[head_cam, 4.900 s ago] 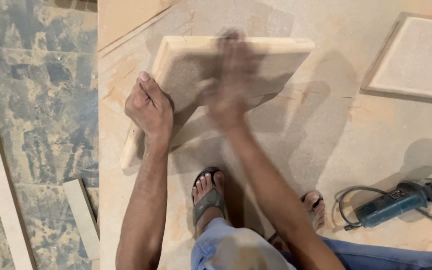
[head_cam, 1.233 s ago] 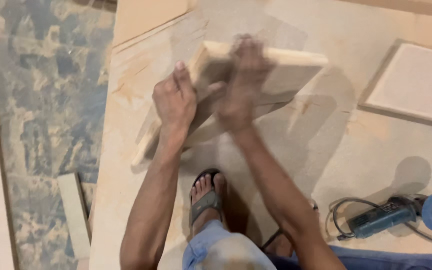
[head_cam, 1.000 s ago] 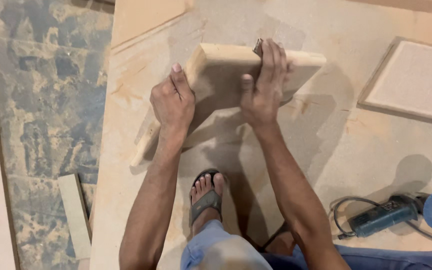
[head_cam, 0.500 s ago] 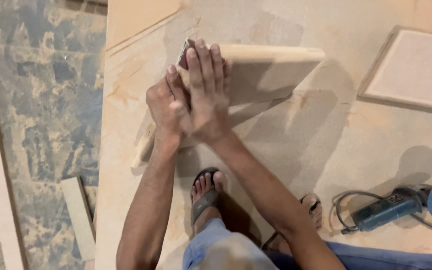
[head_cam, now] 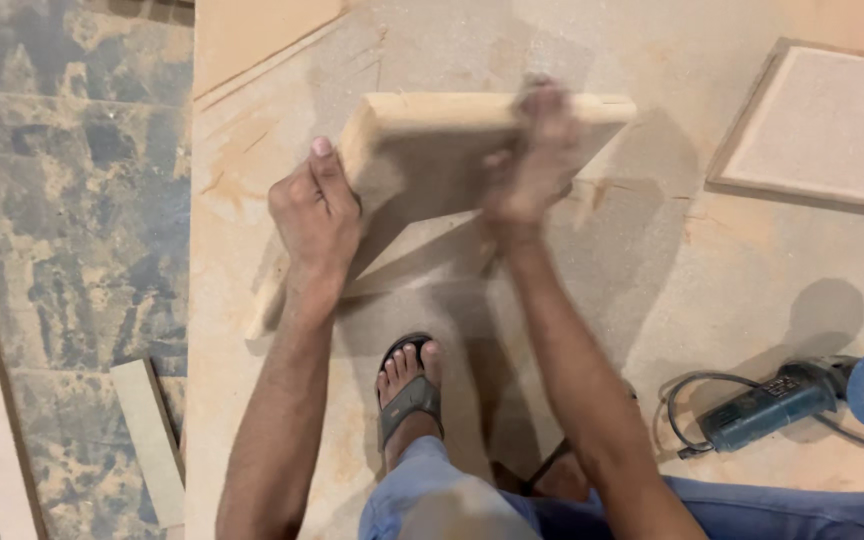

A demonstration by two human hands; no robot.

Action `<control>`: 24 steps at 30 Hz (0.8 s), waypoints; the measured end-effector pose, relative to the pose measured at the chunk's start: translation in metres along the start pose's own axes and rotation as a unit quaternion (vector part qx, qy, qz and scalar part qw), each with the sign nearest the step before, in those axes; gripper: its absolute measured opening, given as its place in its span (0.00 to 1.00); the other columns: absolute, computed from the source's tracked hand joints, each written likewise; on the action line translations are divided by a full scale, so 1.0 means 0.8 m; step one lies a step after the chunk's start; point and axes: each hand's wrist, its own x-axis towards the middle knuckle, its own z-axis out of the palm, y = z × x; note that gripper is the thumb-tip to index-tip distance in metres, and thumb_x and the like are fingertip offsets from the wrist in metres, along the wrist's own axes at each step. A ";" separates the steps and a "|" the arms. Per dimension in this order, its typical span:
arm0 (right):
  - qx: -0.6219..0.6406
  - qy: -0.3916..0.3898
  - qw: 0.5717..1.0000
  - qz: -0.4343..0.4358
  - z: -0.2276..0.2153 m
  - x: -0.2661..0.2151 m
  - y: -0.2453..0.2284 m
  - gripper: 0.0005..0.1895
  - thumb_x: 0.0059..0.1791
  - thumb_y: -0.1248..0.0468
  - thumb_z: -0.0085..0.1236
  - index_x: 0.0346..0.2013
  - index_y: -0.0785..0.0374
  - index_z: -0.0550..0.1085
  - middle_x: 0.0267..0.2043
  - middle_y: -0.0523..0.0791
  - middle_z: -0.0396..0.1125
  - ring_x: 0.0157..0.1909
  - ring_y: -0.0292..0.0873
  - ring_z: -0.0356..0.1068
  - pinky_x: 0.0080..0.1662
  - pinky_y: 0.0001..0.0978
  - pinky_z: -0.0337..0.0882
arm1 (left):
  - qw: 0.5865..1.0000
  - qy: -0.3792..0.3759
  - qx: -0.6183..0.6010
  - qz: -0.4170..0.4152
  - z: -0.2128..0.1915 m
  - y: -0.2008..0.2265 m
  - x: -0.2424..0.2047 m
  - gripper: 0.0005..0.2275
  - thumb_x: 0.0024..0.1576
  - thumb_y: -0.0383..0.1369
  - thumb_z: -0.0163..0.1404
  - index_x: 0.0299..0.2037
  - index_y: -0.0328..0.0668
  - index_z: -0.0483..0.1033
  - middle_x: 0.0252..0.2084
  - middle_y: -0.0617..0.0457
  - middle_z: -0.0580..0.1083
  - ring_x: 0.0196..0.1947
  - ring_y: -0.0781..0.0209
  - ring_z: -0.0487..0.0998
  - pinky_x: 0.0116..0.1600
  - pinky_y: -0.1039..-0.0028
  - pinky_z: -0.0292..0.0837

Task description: The person sands the edges and surfaces of an L-shaped wooden component and a flat wooden panel using a piece of sandpaper held in their hand.

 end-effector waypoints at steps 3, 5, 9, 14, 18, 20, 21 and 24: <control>0.018 -0.013 0.989 0.145 -0.047 -0.002 0.055 0.32 0.64 0.45 0.26 0.76 0.62 0.54 0.80 0.49 0.53 0.84 0.50 0.45 0.79 0.49 0.37 | 0.999 0.001 0.025 0.036 -0.003 -0.007 -0.010 0.23 0.74 0.35 0.37 0.26 0.29 0.71 0.20 0.38 0.68 0.20 0.40 0.71 0.30 0.55 0.64; 0.094 -0.001 0.989 0.115 -0.043 0.003 0.032 0.33 0.61 0.44 0.24 0.73 0.58 0.61 0.74 0.46 0.59 0.78 0.44 0.54 0.76 0.43 0.47 | 0.995 0.024 0.017 0.098 -0.008 -0.008 -0.007 0.22 0.75 0.34 0.36 0.31 0.29 0.74 0.23 0.40 0.70 0.22 0.43 0.73 0.31 0.58 0.66; 0.120 0.019 0.993 0.004 -0.005 -0.004 -0.060 0.31 0.62 0.46 0.23 0.72 0.60 0.59 0.73 0.46 0.60 0.79 0.46 0.53 0.80 0.48 0.42 | 0.998 0.003 -0.009 0.069 -0.004 -0.015 0.011 0.20 0.72 0.31 0.34 0.33 0.30 0.78 0.17 0.47 0.68 0.17 0.50 0.73 0.28 0.61 0.65; 0.159 -0.002 0.976 0.152 -0.027 0.007 0.030 0.32 0.64 0.48 0.23 0.75 0.64 0.56 0.77 0.52 0.56 0.78 0.47 0.53 0.79 0.44 0.51 | 0.994 0.015 0.007 0.109 -0.004 -0.022 0.013 0.20 0.76 0.33 0.35 0.37 0.28 0.76 0.24 0.44 0.68 0.23 0.48 0.72 0.32 0.60 0.63; 0.093 -0.044 0.977 0.184 -0.048 0.020 0.057 0.32 0.64 0.49 0.25 0.76 0.67 0.54 0.79 0.56 0.50 0.83 0.55 0.44 0.81 0.52 0.41 | 0.997 0.022 -0.009 0.076 -0.003 -0.027 0.019 0.20 0.73 0.32 0.35 0.32 0.28 0.73 0.18 0.45 0.64 0.18 0.52 0.68 0.28 0.61 0.58; 0.118 -0.061 0.980 0.146 -0.036 -0.003 -0.018 0.32 0.64 0.48 0.26 0.76 0.68 0.52 0.80 0.55 0.48 0.83 0.54 0.42 0.83 0.52 0.38 | 0.996 0.018 0.008 0.088 -0.005 -0.025 0.019 0.20 0.74 0.32 0.34 0.31 0.27 0.71 0.20 0.43 0.61 0.18 0.51 0.64 0.29 0.61 0.55; 0.112 -0.053 0.985 0.120 -0.031 -0.009 -0.051 0.33 0.64 0.47 0.24 0.76 0.68 0.51 0.81 0.55 0.46 0.83 0.54 0.40 0.83 0.53 0.36 | 0.995 0.017 0.018 0.093 -0.005 -0.025 0.021 0.21 0.74 0.32 0.33 0.31 0.26 0.70 0.20 0.42 0.60 0.18 0.50 0.62 0.29 0.60 0.54; 0.093 -0.091 0.976 0.174 -0.044 0.017 0.001 0.32 0.63 0.47 0.22 0.76 0.63 0.56 0.78 0.48 0.54 0.82 0.47 0.47 0.84 0.48 0.40 | 0.995 0.013 0.001 0.096 -0.007 -0.026 0.022 0.21 0.77 0.32 0.34 0.33 0.26 0.72 0.22 0.43 0.63 0.20 0.51 0.65 0.28 0.63 0.55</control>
